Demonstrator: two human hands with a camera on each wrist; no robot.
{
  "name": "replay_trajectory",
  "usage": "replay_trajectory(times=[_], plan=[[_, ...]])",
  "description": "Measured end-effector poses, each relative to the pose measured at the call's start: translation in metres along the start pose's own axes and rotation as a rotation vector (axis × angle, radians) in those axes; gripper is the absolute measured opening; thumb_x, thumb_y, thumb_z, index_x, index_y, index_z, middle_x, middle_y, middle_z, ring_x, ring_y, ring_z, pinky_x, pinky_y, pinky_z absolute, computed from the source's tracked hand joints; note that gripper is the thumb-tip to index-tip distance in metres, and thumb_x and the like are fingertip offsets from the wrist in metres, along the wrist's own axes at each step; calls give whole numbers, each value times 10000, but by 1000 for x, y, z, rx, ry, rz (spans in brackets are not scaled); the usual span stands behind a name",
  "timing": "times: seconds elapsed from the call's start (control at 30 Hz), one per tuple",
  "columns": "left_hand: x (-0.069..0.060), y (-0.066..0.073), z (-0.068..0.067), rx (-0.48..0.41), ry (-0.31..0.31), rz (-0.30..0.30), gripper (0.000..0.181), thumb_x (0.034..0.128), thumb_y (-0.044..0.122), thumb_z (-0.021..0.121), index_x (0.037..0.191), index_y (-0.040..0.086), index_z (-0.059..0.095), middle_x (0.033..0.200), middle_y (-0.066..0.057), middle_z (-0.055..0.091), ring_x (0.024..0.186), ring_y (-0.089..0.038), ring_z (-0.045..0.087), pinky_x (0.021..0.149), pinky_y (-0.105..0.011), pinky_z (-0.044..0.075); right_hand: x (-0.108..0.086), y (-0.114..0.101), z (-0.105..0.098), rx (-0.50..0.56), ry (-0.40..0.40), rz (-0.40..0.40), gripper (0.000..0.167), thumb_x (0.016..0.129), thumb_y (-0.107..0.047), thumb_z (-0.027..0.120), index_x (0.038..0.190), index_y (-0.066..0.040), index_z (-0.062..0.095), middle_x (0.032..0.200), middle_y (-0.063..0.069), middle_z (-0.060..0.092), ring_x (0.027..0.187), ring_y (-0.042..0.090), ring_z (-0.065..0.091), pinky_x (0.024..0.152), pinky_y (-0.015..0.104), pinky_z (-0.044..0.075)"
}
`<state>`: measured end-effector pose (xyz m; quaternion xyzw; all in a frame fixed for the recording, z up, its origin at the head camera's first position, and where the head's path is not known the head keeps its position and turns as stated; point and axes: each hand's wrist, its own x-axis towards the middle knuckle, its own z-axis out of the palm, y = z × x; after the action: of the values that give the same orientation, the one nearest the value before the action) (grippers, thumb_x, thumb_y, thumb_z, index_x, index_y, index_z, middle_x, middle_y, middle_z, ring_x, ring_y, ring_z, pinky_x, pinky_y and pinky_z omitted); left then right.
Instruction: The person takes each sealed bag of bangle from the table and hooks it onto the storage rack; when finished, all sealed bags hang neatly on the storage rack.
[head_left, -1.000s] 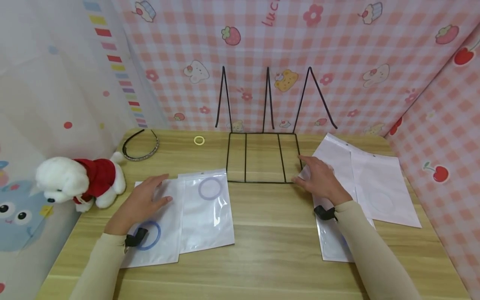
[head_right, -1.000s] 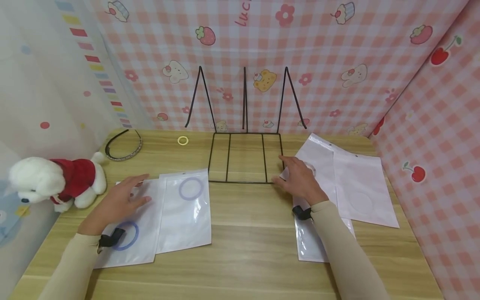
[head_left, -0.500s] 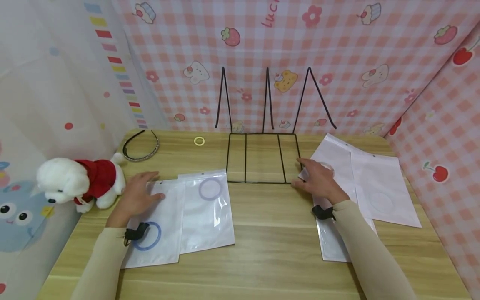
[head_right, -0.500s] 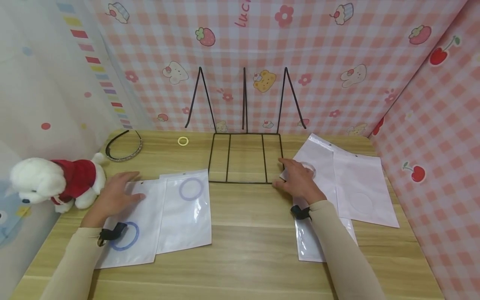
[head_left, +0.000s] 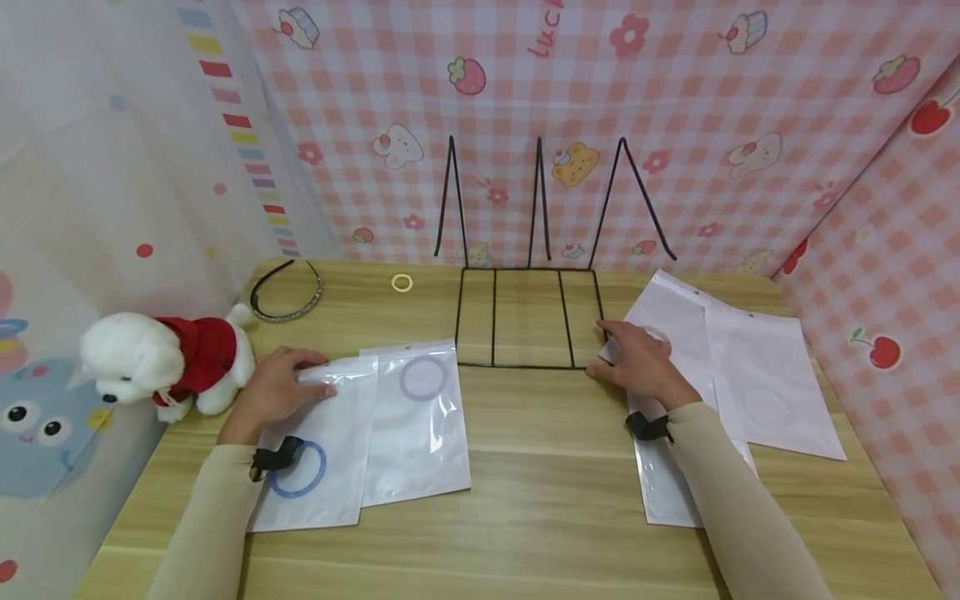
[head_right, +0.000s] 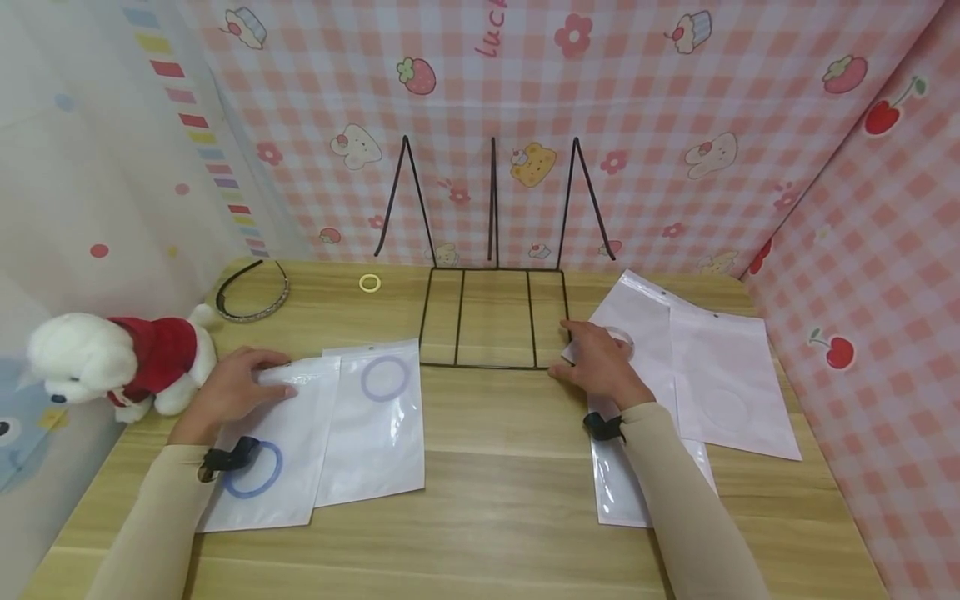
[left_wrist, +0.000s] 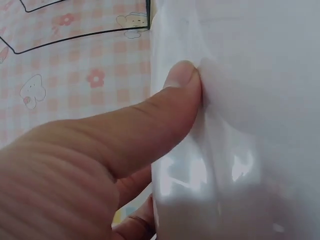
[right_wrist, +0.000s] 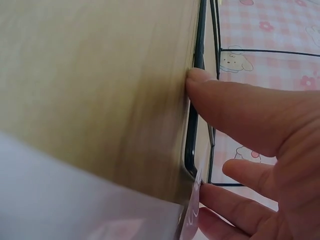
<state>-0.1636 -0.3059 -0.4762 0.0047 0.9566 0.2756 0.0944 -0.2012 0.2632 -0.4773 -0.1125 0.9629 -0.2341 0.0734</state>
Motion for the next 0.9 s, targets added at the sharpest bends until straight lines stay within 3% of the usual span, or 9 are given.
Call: replay_trajectory(times=[0.17,0.33,0.47,0.73,0.9], plan=[[2,-3,-1,-38,-3,10,548,916,319,833,1359,34,683,1420,-282,553,1303,-468,483,1103,-665,399,-1,2,4,33,7,13,859,925,-410,821,1599,-58,422,1627,258,426,1479,505,388,1051,790,225],[-2,-7,-11,-145,-34,13,414,1005,303,736,1334,59,679,1440,-244,583,1373,-468,454,1125,-703,345,-1,4,5,52,26,21,845,917,-424,824,1578,-53,450,1606,265,451,1468,512,396,1067,779,216],[-6,-7,-20,-209,-63,21,392,1027,311,710,1349,94,659,1396,-190,652,1326,-402,512,1080,-628,406,0,4,3,46,35,29,829,907,-448,826,1554,-58,486,1579,251,485,1448,499,428,1062,758,243],[-7,10,-25,-218,-36,24,434,1007,338,734,1368,110,650,1403,-179,653,1306,-383,518,1049,-549,433,1,7,0,4,44,67,829,879,-481,841,1523,-62,528,1403,175,623,1366,438,509,1038,728,277],[-9,24,-24,-277,-14,46,506,969,396,779,1373,118,655,1387,-147,663,1249,-335,537,954,-389,496,3,4,2,3,38,41,884,866,-471,862,1513,27,524,1249,189,615,1123,362,584,974,619,397]])
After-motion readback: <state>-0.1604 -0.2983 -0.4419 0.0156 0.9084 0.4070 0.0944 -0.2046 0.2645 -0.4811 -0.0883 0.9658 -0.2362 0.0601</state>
